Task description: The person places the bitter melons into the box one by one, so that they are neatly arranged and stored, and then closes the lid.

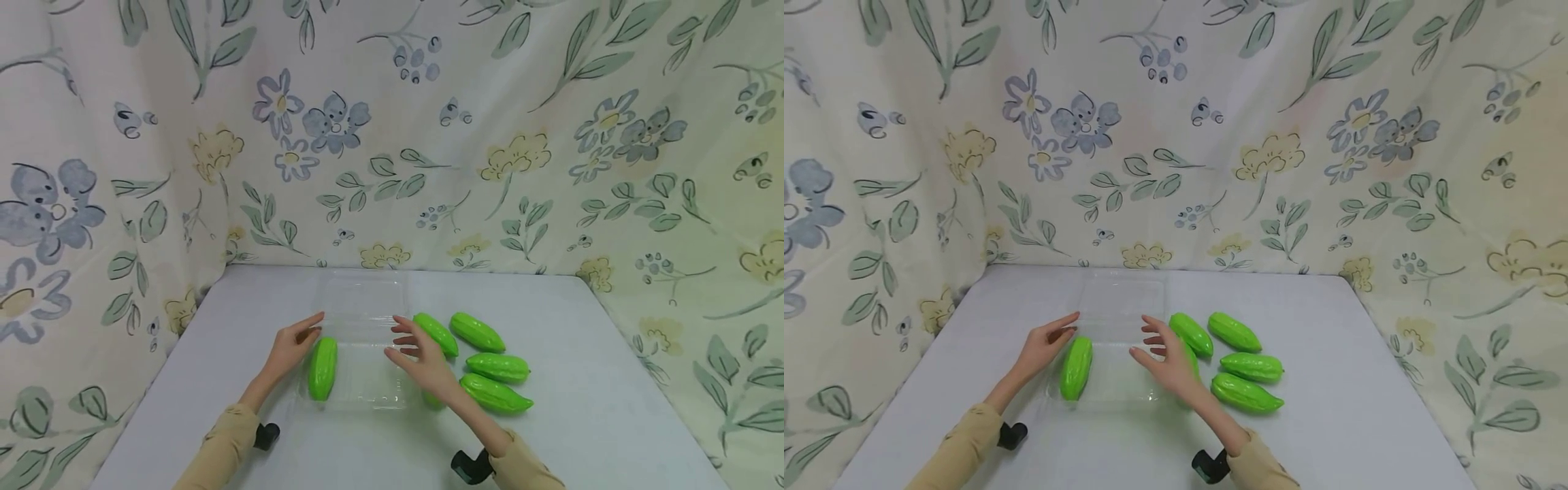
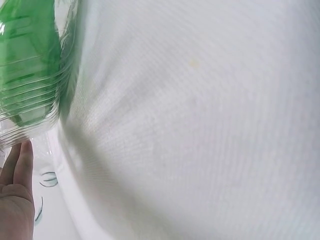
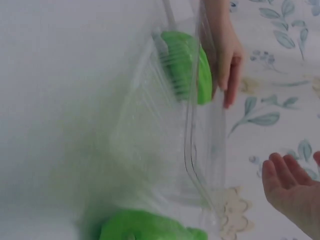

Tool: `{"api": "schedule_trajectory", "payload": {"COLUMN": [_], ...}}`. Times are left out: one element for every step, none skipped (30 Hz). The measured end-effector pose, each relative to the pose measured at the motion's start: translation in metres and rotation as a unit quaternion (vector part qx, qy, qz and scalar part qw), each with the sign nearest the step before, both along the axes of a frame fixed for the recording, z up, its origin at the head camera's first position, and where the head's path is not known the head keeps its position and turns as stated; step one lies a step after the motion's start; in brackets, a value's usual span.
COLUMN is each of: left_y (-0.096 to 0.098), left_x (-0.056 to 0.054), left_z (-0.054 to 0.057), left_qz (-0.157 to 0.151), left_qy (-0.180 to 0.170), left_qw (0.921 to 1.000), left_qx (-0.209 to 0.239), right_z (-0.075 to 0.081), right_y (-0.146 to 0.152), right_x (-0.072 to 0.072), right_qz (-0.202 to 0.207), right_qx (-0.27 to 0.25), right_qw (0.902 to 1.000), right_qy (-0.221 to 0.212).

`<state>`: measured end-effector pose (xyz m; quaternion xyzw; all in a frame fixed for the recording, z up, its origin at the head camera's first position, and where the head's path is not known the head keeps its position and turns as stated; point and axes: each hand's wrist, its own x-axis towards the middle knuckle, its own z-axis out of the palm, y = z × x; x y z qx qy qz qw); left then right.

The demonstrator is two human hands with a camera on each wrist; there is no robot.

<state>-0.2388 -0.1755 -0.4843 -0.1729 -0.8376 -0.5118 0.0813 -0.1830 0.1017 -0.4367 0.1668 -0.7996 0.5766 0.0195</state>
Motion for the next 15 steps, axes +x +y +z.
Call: {"api": "schedule_trajectory", "payload": {"left_y": [0.0, 0.0, 0.0, 0.0, 0.0, 0.0, 0.0, 0.0, 0.0, -0.001, -0.001, -0.001, -0.001, 0.0, 0.0], "left_x": [0.0, 0.0, 0.0, 0.0, 0.001, 0.001, 0.001, 0.001, 0.001, 0.001, 0.001, 0.001, 0.001, 0.0, 0.0], "left_z": [0.0, 0.0, -0.001, -0.001, -0.001, -0.001, -0.001, -0.001, -0.001, -0.001, -0.001, -0.001, -0.001, -0.001, -0.001], "left_qz": [0.001, 0.0, 0.001, 0.001, 0.002, 0.001, 0.001, 0.0, 0.001, 0.002, 0.002, 0.002, 0.002, 0.001, 0.001], "left_qy": [-0.001, 0.0, -0.001, -0.002, -0.003, -0.003, -0.005, -0.004, -0.006, -0.007, -0.005, -0.004, -0.005, -0.004, -0.005], "left_qw": [1.0, 1.0, 1.0, 1.0, 1.0, 1.0, 1.0, 1.0, 1.0, 1.0, 1.0, 1.0, 1.0, 1.0, 1.0], "left_qx": [0.0, -0.001, -0.001, -0.001, -0.001, -0.001, -0.001, 0.0, 0.001, 0.001, 0.001, 0.001, 0.002, 0.003, 0.004], "right_z": [0.005, 0.01, 0.013, 0.016, 0.017, 0.015, 0.012, 0.008, 0.004, 0.001, -0.002, -0.004, -0.006, -0.006, -0.006], "right_y": [0.004, 0.008, 0.011, 0.016, 0.02, 0.025, 0.029, 0.034, 0.038, 0.042, 0.046, 0.05, 0.054, 0.057, 0.061], "right_x": [0.002, 0.004, 0.006, 0.007, 0.008, 0.007, 0.007, 0.006, 0.005, 0.005, 0.004, 0.004, 0.004, 0.004, 0.004], "right_qz": [-0.008, -0.016, -0.025, -0.033, -0.041, -0.048, -0.056, -0.064, -0.071, -0.077, -0.085, -0.092, -0.1, -0.107, -0.113], "right_qx": [0.002, 0.005, 0.006, 0.003, 0.002, 0.002, -0.003, -0.008, -0.016, -0.022, -0.026, -0.027, -0.028, -0.031, -0.031], "right_qw": [1.0, 0.9999, 0.9997, 0.9994, 0.9992, 0.9988, 0.9983, 0.9978, 0.9971, 0.9966, 0.9959, 0.9953, 0.9945, 0.9937, 0.9931], "right_qy": [0.001, 0.003, 0.0, -0.004, -0.006, -0.011, -0.013, -0.017, -0.02, -0.018, -0.017, -0.015, -0.011, -0.011, -0.008]}}
